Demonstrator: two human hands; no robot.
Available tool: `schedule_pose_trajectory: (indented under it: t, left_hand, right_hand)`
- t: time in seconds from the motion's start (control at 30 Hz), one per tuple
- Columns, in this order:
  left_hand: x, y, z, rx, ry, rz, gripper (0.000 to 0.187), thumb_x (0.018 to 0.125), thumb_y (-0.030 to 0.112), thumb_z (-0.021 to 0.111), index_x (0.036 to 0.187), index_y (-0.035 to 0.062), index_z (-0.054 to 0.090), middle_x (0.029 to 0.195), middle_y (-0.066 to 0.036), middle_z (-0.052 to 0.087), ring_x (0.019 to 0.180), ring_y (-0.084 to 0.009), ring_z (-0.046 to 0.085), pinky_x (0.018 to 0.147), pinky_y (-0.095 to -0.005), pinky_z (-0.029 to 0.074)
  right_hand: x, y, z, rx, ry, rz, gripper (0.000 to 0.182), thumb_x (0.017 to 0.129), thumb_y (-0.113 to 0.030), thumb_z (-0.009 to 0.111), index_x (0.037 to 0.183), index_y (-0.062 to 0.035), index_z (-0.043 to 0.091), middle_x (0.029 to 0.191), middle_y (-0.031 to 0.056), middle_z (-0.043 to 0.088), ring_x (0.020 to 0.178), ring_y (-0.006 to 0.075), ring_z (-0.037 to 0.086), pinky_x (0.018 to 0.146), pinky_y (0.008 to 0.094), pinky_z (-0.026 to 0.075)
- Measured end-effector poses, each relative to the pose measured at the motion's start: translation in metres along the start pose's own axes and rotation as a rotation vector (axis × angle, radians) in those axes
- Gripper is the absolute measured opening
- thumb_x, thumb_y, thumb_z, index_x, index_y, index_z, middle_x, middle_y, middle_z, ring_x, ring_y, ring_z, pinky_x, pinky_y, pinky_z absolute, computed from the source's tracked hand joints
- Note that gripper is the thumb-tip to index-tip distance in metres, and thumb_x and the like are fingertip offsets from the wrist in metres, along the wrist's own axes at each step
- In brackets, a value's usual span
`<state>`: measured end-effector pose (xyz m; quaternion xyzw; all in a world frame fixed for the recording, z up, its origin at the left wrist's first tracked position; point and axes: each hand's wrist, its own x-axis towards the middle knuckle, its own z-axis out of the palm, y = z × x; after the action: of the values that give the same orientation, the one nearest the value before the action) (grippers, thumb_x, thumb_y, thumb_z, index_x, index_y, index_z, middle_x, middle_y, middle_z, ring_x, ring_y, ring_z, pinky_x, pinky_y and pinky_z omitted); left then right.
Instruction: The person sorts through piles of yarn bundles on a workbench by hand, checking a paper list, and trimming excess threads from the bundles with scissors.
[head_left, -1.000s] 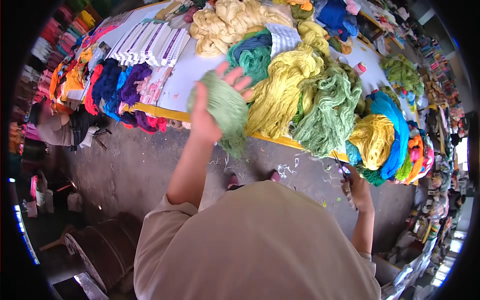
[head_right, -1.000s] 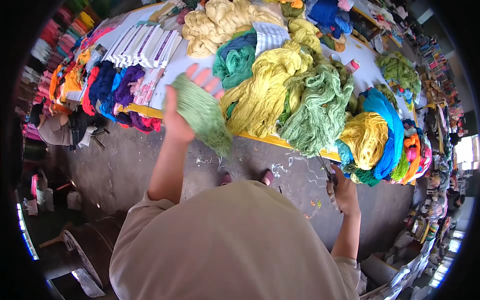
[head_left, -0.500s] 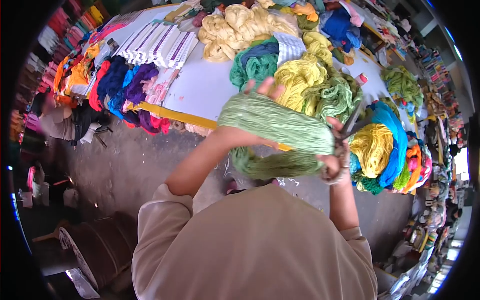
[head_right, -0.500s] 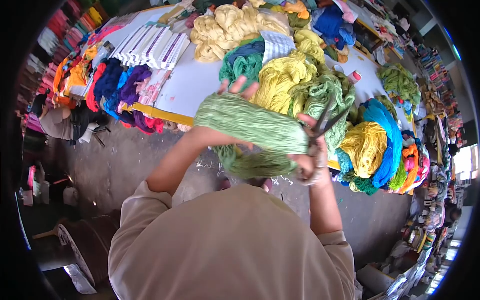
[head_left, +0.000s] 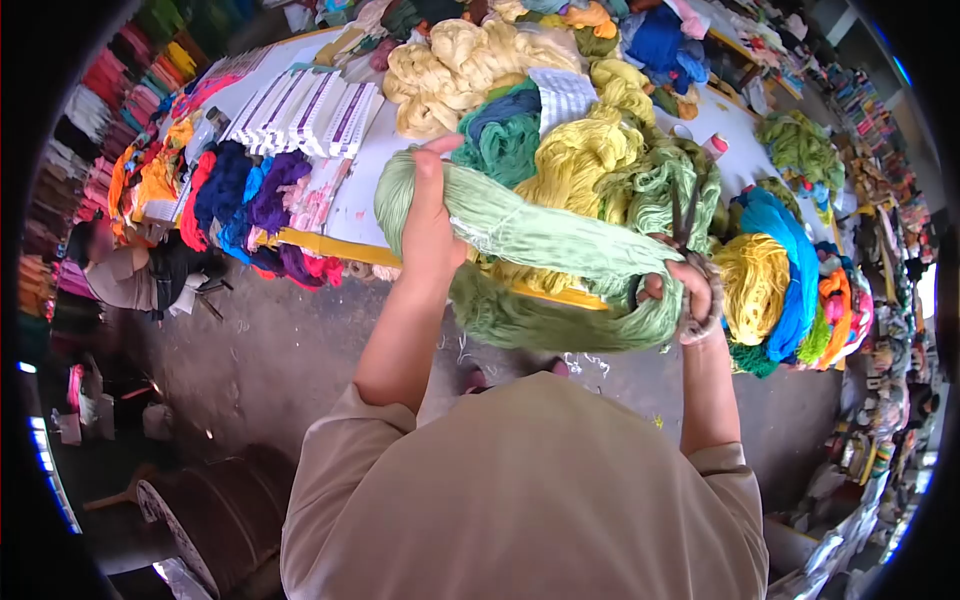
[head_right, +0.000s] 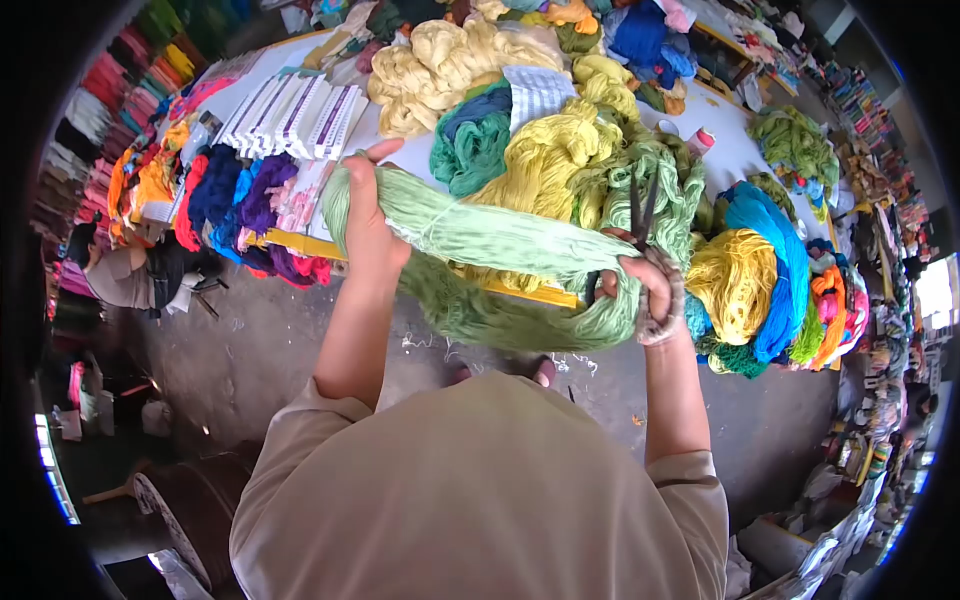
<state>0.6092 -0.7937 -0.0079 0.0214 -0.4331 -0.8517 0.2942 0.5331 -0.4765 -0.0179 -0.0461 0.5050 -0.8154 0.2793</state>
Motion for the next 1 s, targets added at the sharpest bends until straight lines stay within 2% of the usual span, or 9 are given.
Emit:
schedule_pose_trajectory:
  t: [0.23,0.3,0.33,0.43,0.47,0.57,0.67,0.83,1.0]
  left_hand:
    - [0.007,-0.006,0.018,-0.058,0.129,-0.181,0.061,0.099,0.060,0.047,0.104,0.0010,0.062,0.082,-0.007,0.064,0.079,-0.0192,0.065,0.072,-0.0355,0.055]
    - [0.007,-0.012,0.020,-0.133,0.124,-0.164,0.064,0.101,0.061,0.041,0.099,-0.0001,0.062,0.086,-0.006,0.062,0.078,-0.0170,0.063,0.074,-0.0339,0.054]
    - [0.009,-0.013,0.015,-0.174,0.067,-0.169,0.068,0.101,0.061,0.039,0.101,-0.0026,0.062,0.103,-0.011,0.066,0.096,-0.0213,0.065,0.087,-0.0352,0.053]
    - [0.018,-0.029,0.026,-0.302,0.188,-0.131,0.071,0.099,0.063,0.040,0.106,-0.0033,0.063,0.128,-0.019,0.061,0.124,-0.0290,0.055,0.106,-0.0401,0.043]
    - [0.023,-0.037,0.019,-0.386,0.028,-0.156,0.074,0.097,0.065,0.040,0.118,-0.0024,0.060,0.146,-0.022,0.047,0.141,-0.0347,0.039,0.117,-0.0465,0.031]
    - [0.026,-0.054,0.023,-0.440,0.126,-0.206,0.076,0.095,0.067,0.042,0.133,0.0012,0.047,0.149,-0.022,0.043,0.140,-0.0354,0.041,0.116,-0.0501,0.032]
    - [0.019,-0.060,0.041,-0.372,0.218,-0.211,0.074,0.095,0.066,0.044,0.131,0.0012,0.047,0.151,-0.022,0.041,0.141,-0.0348,0.039,0.116,-0.0498,0.031]
    - [-0.009,-0.065,0.058,-0.188,0.199,-0.226,0.062,0.094,0.064,0.050,0.116,0.0061,0.051,0.118,-0.012,0.060,0.112,-0.0274,0.058,0.102,-0.0442,0.046]
    - [-0.007,-0.059,0.033,-0.285,0.250,-0.217,0.066,0.087,0.070,0.056,0.110,0.0078,0.054,0.121,-0.011,0.059,0.117,-0.0283,0.055,0.107,-0.0475,0.041]
  right_hand:
    - [0.024,0.025,-0.020,0.190,0.216,0.202,0.044,0.085,-0.003,0.069,0.128,-0.0044,0.058,0.090,0.0131,0.068,0.077,0.0253,0.067,0.065,0.0364,0.057]
    - [0.039,0.037,-0.030,-0.013,0.098,-0.023,0.049,0.087,-0.001,0.069,0.133,-0.0071,0.054,0.108,0.0129,0.067,0.100,0.0253,0.065,0.086,0.0353,0.054]
    - [0.041,0.041,-0.024,-0.116,0.110,-0.161,0.049,0.088,-0.001,0.068,0.134,-0.0080,0.053,0.113,0.0124,0.066,0.107,0.0236,0.063,0.093,0.0339,0.051]
    - [0.038,0.043,-0.003,-0.378,0.273,-0.468,0.041,0.093,-0.011,0.070,0.131,-0.0084,0.055,0.094,-0.0001,0.060,0.091,0.0087,0.055,0.084,0.0248,0.044]
    - [0.034,0.042,0.001,-0.417,0.252,-0.455,0.036,0.094,-0.016,0.070,0.127,-0.0083,0.057,0.083,-0.0054,0.052,0.078,0.0049,0.048,0.072,0.0217,0.040]
    - [0.009,0.052,0.030,-0.349,0.027,-0.291,0.043,0.090,-0.014,0.074,0.129,-0.0091,0.057,0.082,-0.0036,0.056,0.066,0.0072,0.051,0.053,0.0243,0.041]
    - [0.007,0.050,0.070,-0.403,0.022,-0.474,0.051,0.082,0.006,0.074,0.127,-0.0083,0.057,0.097,0.0028,0.064,0.095,0.0141,0.063,0.087,0.0288,0.051]
    - [0.043,0.050,0.097,-0.771,0.028,-0.813,0.045,0.081,-0.003,0.076,0.123,-0.0064,0.062,0.104,0.0138,0.067,0.086,0.0275,0.069,0.077,0.0317,0.054]
    - [0.041,0.051,0.093,-0.143,-0.039,-0.565,0.043,0.082,0.004,0.074,0.122,-0.0067,0.060,0.085,-0.0008,0.059,0.076,0.0067,0.053,0.068,0.0224,0.046]
